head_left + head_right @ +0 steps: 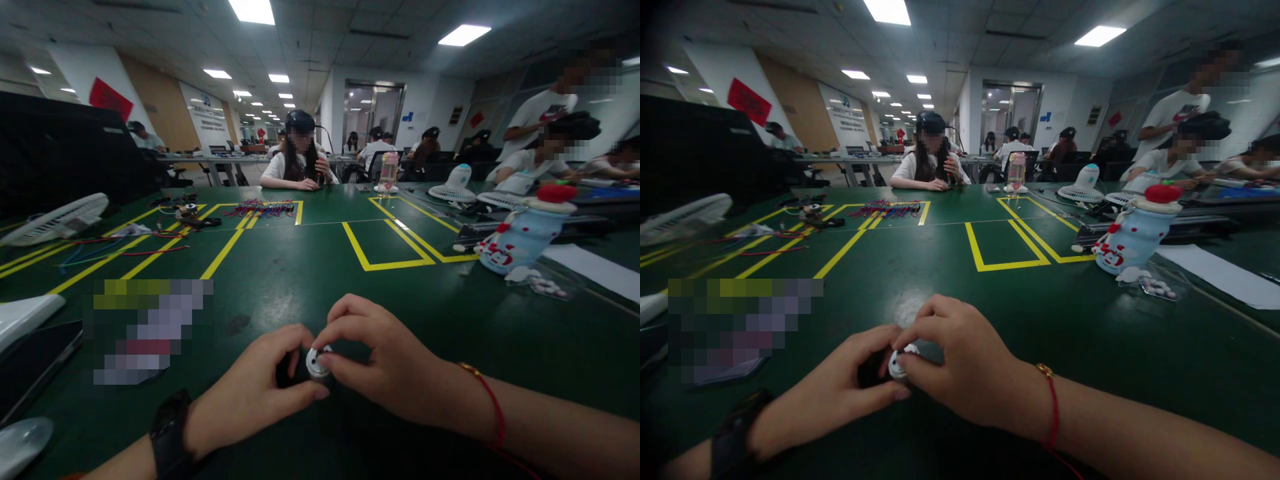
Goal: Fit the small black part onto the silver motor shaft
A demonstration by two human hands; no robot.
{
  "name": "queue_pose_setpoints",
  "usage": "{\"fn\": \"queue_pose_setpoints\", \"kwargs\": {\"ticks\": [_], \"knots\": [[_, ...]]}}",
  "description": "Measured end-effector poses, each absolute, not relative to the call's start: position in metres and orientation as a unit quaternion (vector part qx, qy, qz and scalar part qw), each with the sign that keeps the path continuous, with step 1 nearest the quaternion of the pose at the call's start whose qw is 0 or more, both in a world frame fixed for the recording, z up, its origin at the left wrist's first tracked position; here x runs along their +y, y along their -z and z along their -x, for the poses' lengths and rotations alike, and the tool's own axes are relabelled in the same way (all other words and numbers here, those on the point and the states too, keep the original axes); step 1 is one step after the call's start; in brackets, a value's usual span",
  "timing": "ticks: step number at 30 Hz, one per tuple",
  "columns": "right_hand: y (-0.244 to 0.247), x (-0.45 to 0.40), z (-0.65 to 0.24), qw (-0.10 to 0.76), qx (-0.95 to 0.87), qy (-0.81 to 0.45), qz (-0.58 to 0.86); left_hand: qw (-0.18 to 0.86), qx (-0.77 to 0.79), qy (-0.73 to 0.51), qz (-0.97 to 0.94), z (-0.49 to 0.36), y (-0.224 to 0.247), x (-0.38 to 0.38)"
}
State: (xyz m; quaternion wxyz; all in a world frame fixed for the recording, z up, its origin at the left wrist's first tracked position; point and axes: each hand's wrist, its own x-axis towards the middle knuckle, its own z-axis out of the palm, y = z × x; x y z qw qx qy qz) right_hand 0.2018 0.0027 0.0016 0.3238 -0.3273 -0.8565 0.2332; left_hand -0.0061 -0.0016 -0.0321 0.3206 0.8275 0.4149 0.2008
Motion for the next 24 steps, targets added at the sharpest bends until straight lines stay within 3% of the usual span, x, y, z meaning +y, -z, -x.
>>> {"fn": "queue_pose_setpoints", "kwargs": {"ticks": [11,14,19,24], "knots": [[-0.002,-0.002,-0.216,0.333,-0.811,-0.345,0.334,0.330,0.411,-0.199,-0.826,0.005,0.028,0.001],[0.004,0.002,-0.228,0.351,-0.771,-0.373,0.380,0.335,0.413,-0.199,-0.823,0.006,0.026,0.000],[0.021,0.013,-0.238,0.397,-0.629,-0.526,0.412,0.339,0.416,-0.197,-0.821,0.009,0.025,-0.002],[0.029,0.014,-0.236,0.390,-0.603,-0.549,0.428,0.335,0.417,-0.195,-0.822,0.010,0.025,-0.002]]}}
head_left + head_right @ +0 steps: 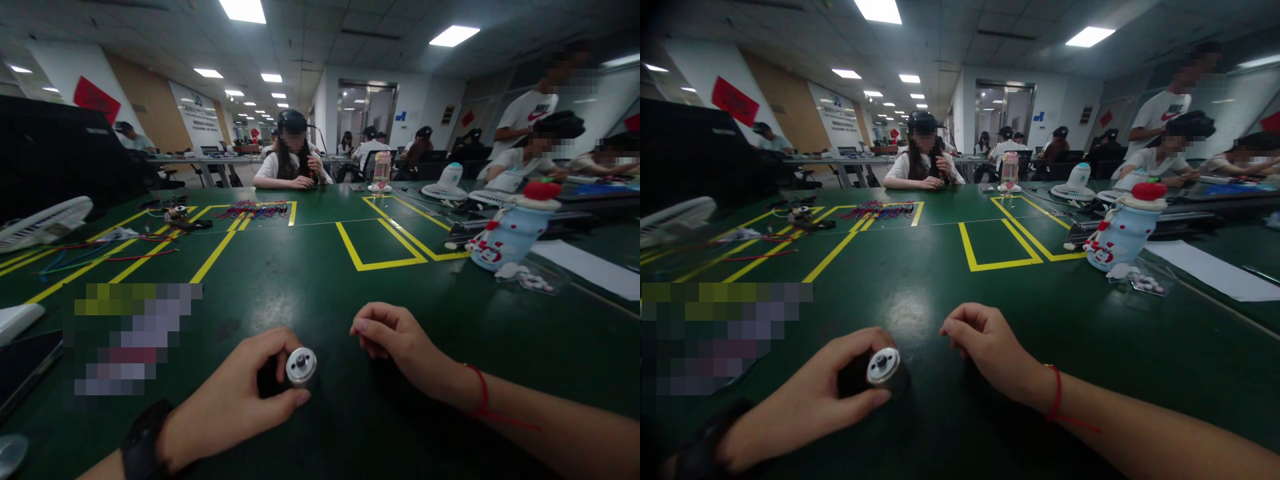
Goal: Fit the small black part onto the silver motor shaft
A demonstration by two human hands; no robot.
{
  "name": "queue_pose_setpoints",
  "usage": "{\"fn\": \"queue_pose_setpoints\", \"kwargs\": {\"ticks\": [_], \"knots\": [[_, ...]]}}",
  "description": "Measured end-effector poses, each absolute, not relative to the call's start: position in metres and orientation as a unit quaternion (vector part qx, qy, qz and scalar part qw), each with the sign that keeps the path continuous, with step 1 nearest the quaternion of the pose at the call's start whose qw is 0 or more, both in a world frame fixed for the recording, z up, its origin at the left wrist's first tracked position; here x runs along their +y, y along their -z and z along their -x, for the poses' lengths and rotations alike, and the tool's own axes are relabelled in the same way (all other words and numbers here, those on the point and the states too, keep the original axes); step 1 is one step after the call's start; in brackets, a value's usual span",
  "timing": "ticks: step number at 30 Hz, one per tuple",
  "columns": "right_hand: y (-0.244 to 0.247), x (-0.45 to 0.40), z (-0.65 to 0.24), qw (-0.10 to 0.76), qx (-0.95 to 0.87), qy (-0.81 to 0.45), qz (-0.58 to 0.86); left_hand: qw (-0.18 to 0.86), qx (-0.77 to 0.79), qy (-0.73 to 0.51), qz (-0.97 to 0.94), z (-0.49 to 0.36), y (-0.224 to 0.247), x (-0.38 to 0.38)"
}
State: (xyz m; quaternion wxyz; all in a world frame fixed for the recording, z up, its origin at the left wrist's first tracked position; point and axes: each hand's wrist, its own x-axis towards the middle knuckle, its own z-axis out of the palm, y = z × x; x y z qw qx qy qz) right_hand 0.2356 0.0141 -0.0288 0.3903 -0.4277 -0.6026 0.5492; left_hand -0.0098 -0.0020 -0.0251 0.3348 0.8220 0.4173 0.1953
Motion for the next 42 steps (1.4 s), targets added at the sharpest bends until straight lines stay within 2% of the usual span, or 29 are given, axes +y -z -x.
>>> {"fn": "queue_pose_setpoints", "kwargs": {"ticks": [24,30,34,36,42], "knots": [[0.031,0.016,-0.235,0.385,-0.604,-0.552,0.427,0.329,0.403,-0.185,-0.833,0.009,0.022,-0.002],[0.030,0.017,-0.234,0.361,-0.618,-0.548,0.434,0.328,0.403,-0.189,-0.833,0.009,0.024,-0.002],[0.019,0.010,-0.224,0.350,-0.706,-0.454,0.416,0.325,0.403,-0.191,-0.834,0.007,0.025,-0.002],[0.013,0.004,-0.217,0.341,-0.771,-0.396,0.364,0.320,0.401,-0.194,-0.836,0.006,0.026,-0.002],[0.011,-0.006,-0.197,0.355,-0.807,-0.329,0.338,0.304,0.405,-0.199,-0.839,0.005,0.029,-0.002]]}}
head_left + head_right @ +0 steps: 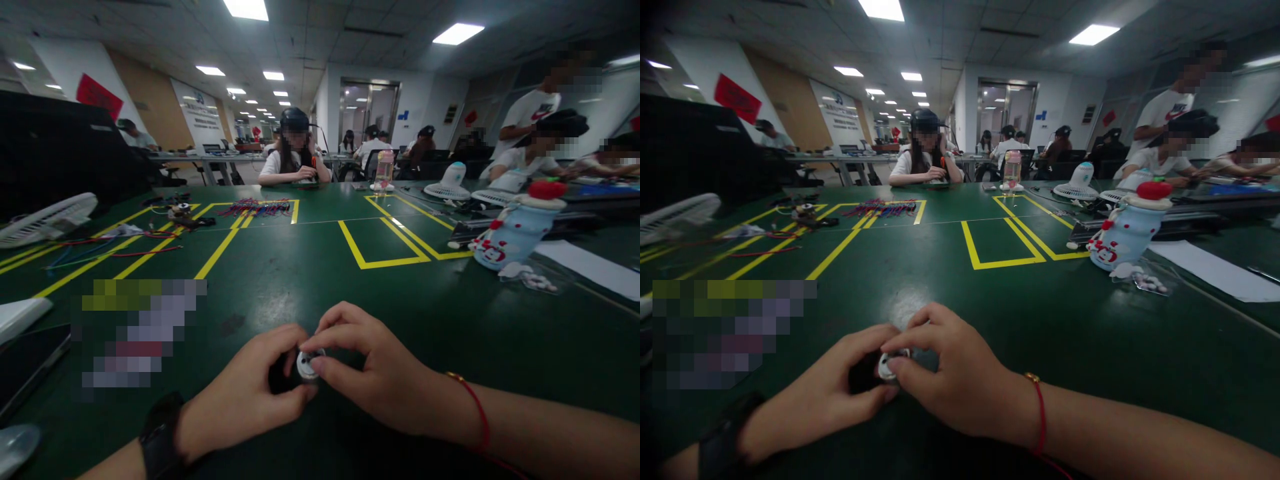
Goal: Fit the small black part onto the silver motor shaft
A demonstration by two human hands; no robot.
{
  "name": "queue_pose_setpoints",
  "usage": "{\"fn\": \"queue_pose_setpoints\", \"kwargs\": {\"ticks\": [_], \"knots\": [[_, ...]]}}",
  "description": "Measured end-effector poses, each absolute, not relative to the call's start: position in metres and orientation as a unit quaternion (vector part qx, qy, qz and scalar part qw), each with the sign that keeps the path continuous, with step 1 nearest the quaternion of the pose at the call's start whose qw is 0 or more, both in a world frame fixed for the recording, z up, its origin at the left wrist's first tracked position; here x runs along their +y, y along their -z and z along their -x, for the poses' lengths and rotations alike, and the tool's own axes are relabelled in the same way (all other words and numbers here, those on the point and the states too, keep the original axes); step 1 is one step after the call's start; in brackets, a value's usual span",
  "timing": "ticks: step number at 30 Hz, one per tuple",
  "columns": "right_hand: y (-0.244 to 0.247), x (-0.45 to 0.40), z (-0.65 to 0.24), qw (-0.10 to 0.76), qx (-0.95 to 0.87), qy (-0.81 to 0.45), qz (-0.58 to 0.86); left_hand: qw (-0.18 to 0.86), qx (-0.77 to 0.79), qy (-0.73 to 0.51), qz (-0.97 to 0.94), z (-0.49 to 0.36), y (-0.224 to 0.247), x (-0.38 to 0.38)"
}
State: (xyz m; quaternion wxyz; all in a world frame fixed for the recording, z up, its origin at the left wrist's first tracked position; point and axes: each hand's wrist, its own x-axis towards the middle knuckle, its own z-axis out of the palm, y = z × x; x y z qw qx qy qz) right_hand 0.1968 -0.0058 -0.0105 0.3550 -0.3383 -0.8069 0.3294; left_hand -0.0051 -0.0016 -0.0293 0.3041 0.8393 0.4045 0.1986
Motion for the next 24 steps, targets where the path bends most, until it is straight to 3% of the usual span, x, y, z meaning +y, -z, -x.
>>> {"fn": "queue_pose_setpoints", "kwargs": {"ticks": [8,16,24], "knots": [[0.002,-0.002,-0.212,0.396,-0.779,-0.334,0.354,0.319,0.402,-0.201,-0.834,0.006,0.028,-0.003],[0.021,0.002,-0.239,0.226,-0.847,-0.286,0.388,0.324,0.402,-0.196,-0.834,0.009,0.024,-0.002],[0.024,0.002,-0.241,0.197,-0.857,-0.276,0.387,0.329,0.401,-0.189,-0.834,0.011,0.026,-0.003]]}}
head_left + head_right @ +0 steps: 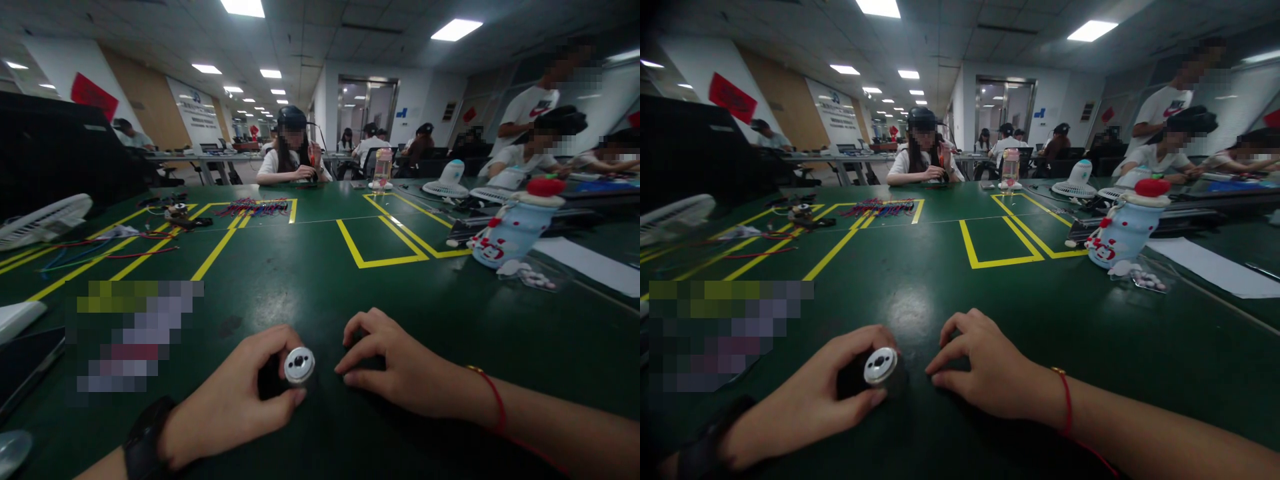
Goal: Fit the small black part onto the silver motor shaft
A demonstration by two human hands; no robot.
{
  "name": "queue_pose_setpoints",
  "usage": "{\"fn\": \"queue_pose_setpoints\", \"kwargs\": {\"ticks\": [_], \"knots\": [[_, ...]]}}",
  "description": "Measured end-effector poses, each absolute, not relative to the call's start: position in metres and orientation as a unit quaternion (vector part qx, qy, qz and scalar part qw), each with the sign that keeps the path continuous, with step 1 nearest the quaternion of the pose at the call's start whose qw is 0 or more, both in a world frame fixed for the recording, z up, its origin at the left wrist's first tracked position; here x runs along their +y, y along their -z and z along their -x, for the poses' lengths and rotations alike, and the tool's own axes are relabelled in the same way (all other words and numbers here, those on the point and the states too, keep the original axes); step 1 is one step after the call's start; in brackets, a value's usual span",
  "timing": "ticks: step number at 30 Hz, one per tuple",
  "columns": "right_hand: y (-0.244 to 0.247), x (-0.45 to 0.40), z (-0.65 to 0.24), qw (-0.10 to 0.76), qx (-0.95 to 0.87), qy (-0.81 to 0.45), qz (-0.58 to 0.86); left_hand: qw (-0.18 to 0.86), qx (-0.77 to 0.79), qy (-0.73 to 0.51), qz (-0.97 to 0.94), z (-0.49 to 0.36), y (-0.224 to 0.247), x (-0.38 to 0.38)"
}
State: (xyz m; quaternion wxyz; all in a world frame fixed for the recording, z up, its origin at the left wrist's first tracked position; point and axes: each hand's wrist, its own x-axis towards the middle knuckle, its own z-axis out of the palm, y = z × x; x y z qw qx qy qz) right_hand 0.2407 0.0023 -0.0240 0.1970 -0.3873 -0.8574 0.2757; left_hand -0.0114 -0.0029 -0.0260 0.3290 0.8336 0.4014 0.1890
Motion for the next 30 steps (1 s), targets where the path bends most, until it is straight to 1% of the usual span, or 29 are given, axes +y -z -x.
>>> {"fn": "queue_pose_setpoints", "kwargs": {"ticks": [9,12,16,18,23,30], "knots": [[0.018,0.003,-0.241,0.190,-0.859,-0.280,0.384,0.334,0.406,-0.187,-0.830,0.010,0.023,-0.004],[0.018,0.006,-0.241,0.232,-0.828,-0.330,0.389,0.335,0.405,-0.185,-0.831,0.010,0.023,-0.003],[0.021,0.014,-0.243,0.349,-0.731,-0.416,0.413,0.328,0.402,-0.187,-0.834,0.010,0.023,-0.002],[0.024,0.018,-0.244,0.386,-0.685,-0.446,0.427,0.327,0.402,-0.187,-0.835,0.010,0.024,-0.002],[0.029,0.023,-0.246,0.409,-0.625,-0.492,0.448,0.329,0.403,-0.185,-0.834,0.011,0.024,-0.003],[0.030,0.022,-0.243,0.403,-0.629,-0.491,0.449,0.327,0.403,-0.182,-0.835,0.011,0.025,-0.002]]}}
